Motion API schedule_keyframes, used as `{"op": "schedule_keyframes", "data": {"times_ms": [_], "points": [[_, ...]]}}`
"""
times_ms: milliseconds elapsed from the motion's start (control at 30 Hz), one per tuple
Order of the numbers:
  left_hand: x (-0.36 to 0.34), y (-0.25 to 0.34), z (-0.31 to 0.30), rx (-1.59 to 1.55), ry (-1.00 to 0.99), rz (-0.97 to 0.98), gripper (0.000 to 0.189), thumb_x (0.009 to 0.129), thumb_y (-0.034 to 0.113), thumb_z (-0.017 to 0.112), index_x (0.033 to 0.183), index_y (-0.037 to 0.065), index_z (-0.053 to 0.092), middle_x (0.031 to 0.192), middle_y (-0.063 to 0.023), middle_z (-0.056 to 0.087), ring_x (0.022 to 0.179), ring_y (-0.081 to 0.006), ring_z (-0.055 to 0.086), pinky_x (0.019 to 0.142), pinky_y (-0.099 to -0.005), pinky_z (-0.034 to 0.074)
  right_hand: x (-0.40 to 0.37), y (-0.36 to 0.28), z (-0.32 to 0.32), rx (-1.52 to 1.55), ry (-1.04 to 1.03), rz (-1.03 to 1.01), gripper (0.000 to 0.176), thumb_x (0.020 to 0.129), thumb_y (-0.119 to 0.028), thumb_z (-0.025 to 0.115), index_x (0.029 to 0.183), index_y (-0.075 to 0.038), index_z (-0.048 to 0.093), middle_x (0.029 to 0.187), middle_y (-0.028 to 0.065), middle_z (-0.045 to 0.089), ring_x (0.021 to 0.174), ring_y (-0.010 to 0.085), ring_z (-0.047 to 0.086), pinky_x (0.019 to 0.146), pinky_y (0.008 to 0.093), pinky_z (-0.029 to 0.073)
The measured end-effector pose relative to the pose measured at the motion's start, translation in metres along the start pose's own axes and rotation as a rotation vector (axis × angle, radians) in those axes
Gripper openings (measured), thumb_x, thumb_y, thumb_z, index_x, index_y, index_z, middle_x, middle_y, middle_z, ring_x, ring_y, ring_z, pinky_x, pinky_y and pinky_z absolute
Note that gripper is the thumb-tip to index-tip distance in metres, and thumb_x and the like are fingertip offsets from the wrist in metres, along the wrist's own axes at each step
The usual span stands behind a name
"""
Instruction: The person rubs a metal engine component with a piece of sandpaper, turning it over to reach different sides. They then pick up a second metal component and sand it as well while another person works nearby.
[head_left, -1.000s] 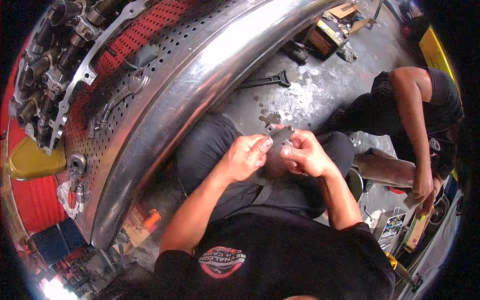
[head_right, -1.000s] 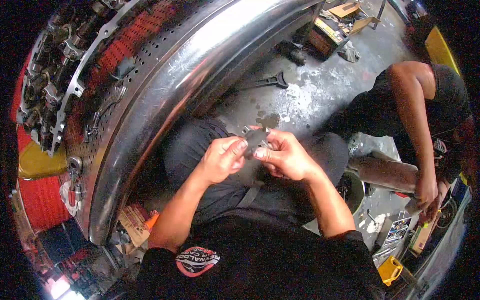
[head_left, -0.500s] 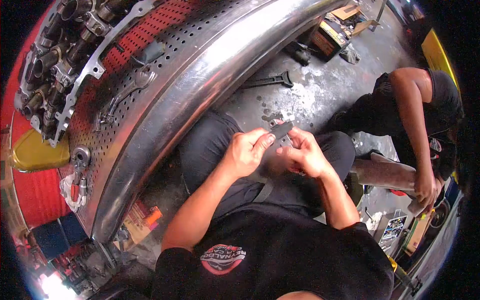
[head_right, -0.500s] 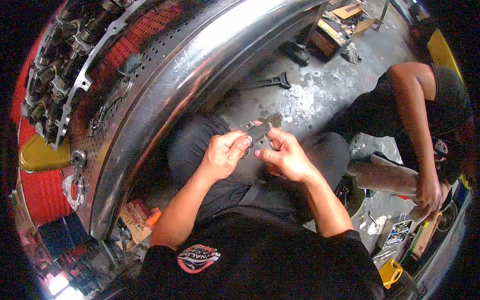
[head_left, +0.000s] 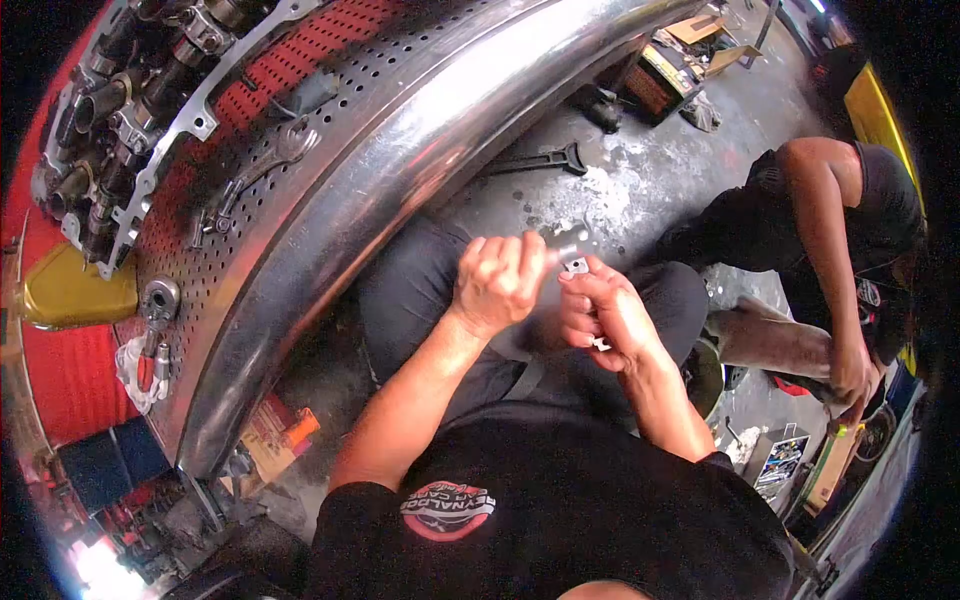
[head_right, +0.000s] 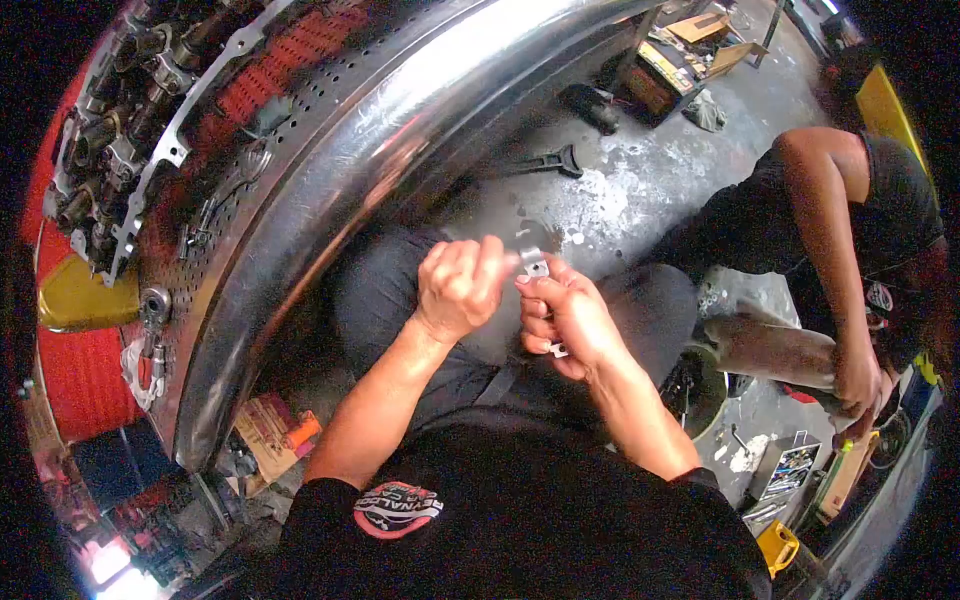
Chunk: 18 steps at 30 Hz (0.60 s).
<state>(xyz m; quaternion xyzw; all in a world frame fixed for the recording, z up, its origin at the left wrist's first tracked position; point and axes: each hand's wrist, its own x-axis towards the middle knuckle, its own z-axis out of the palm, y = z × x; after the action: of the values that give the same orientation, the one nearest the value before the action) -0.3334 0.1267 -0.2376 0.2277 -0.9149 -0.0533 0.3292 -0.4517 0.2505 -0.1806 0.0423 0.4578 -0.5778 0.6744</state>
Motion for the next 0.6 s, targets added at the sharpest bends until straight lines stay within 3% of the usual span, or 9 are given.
{"op": "schedule_keyframes", "data": {"times_ms": [67,100,167,233,300,367,467,600], "points": [[0.007,-0.013,0.003,0.064,0.06,-0.175,0.014,0.089,0.018,0.064,0.086,0.006,0.057,0.063,-0.0098,0.053,0.052,-0.0286,0.056,0.047,-0.0406,0.044,-0.006,0.009,-0.009,0.101,-0.013,0.076,0.014,0.091,-0.007,0.054,0.095,-0.013,0.043,0.063,-0.0036,0.039,0.04,0.0059,0.028,0.036,0.0233,0.026],[0.01,-0.022,0.001,0.046,0.118,-0.177,0.014,0.089,0.017,0.064,0.087,0.005,0.058,0.065,-0.0118,0.056,0.054,-0.0299,0.058,0.049,-0.0402,0.046,-0.007,0.013,-0.015,0.19,-0.058,0.107,0.013,0.091,-0.006,0.054,0.093,-0.014,0.044,0.063,-0.0034,0.039,0.04,0.0057,0.028,0.036,0.023,0.026],[0.012,-0.021,-0.006,-0.17,0.112,-0.12,0.014,0.086,0.015,0.067,0.088,0.003,0.059,0.068,-0.0137,0.059,0.057,-0.0314,0.06,0.051,-0.0397,0.047,-0.006,0.014,-0.015,0.05,-0.009,0.005,0.014,0.09,-0.006,0.055,0.092,-0.014,0.044,0.062,-0.0031,0.04,0.04,0.0057,0.03,0.036,0.0224,0.027],[0.008,-0.009,-0.015,-0.362,-0.038,0.046,0.015,0.083,0.015,0.069,0.088,0.002,0.061,0.071,-0.014,0.061,0.059,-0.0317,0.061,0.053,-0.0389,0.049,-0.004,0.01,-0.017,-0.005,-0.032,-0.057,0.016,0.09,-0.006,0.057,0.095,-0.012,0.043,0.061,-0.0024,0.041,0.039,0.0058,0.03,0.036,0.0226,0.028],[0.012,0.01,-0.021,-0.421,-0.068,0.1,0.015,0.082,0.014,0.069,0.084,0.003,0.059,0.069,-0.0113,0.06,0.058,-0.0297,0.061,0.054,-0.0387,0.049,-0.001,0.005,-0.018,-0.065,-0.047,-0.121,0.02,0.089,-0.006,0.059,0.098,-0.011,0.042,0.06,-0.0018,0.042,0.039,0.0059,0.031,0.036,0.023,0.029],[0.013,0.009,-0.018,-0.331,-0.155,0.097,0.015,0.083,0.015,0.068,0.083,0.003,0.058,0.069,-0.0107,0.061,0.059,-0.0293,0.061,0.054,-0.0391,0.049,-0.002,0.004,-0.018,-0.145,-0.057,-0.153,0.024,0.089,-0.006,0.06,0.103,-0.011,0.041,0.06,-0.0013,0.042,0.038,0.0058,0.032,0.035,0.0236,0.029],[0.018,0.01,-0.021,-0.277,-0.129,0.103,0.02,0.084,0.019,0.067,0.074,0.008,0.053,0.064,-0.0082,0.058,0.055,-0.0276,0.06,0.053,-0.0372,0.047,-0.004,0.0,-0.015,-0.24,-0.077,-0.205,0.027,0.088,-0.004,0.061,0.102,-0.01,0.039,0.056,-0.0019,0.041,0.038,0.0064,0.034,0.035,0.0245,0.03],[0.007,0.011,-0.011,-0.508,-0.165,-0.074,0.02,0.09,0.021,0.063,0.08,0.004,0.058,0.062,-0.0097,0.058,0.052,-0.0275,0.058,0.05,-0.0351,0.044,-0.003,-0.005,-0.014,-0.27,-0.139,-0.229,0.027,0.087,-0.002,0.062,0.105,-0.006,0.042,0.054,-0.0023,0.042,0.038,0.0075,0.036,0.035,0.0249,0.029]]}}
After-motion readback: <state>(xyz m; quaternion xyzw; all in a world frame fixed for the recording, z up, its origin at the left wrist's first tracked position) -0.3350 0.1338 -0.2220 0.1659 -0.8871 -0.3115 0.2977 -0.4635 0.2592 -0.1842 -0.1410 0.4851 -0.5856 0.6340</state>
